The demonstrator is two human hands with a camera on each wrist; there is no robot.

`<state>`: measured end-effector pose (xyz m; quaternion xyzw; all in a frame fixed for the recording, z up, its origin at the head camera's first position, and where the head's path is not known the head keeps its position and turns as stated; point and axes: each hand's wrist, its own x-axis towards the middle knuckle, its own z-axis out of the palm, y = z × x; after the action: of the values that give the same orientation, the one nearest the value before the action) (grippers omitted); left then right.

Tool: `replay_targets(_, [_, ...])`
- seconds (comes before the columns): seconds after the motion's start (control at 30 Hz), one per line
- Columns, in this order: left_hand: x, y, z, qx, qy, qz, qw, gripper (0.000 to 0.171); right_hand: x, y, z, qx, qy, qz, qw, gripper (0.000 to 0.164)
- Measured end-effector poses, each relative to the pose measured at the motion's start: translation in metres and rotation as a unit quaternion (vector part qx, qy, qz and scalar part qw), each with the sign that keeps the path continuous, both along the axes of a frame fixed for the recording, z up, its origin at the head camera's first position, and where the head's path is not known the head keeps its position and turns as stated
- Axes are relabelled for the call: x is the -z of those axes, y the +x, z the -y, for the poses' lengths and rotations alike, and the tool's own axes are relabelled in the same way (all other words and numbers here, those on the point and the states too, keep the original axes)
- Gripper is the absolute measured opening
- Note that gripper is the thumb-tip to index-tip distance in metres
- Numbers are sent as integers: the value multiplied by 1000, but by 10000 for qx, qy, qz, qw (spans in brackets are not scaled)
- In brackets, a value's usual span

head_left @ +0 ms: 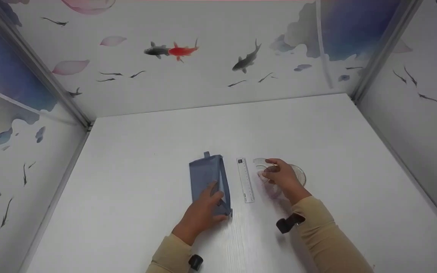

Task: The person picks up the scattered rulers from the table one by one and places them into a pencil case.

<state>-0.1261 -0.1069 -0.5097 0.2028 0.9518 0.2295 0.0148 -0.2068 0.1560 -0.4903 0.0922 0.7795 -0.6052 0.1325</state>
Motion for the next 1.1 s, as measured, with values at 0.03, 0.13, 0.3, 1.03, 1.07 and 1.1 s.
replay_targets(0.03, [0,0,0,0,3,7,10000,61,1,0,1,8,-40,24,10000,54])
replay_targets(0.13, [0,0,1,9,3,24,10000,61,1,-1,6,26,-73,63,10000,54])
replay_targets(0.3, [0,0,1,23,11,66,10000,62,2,-2,13,15,-71,77,9999,53])
replay_targets(1.03, [-3,-1,1,-8,39,94,9999,58,9,-1,41,30,-548,44,9985,52])
replay_targets(1.07, [-4,-1,1,-17,29,103,9999,57,9,-1,43,40,-556,72,9984,52])
replay_targets(1.1, [-4,-1,0,-23,27,111,9999,57,9,-1,44,40,-559,95,9984,52])
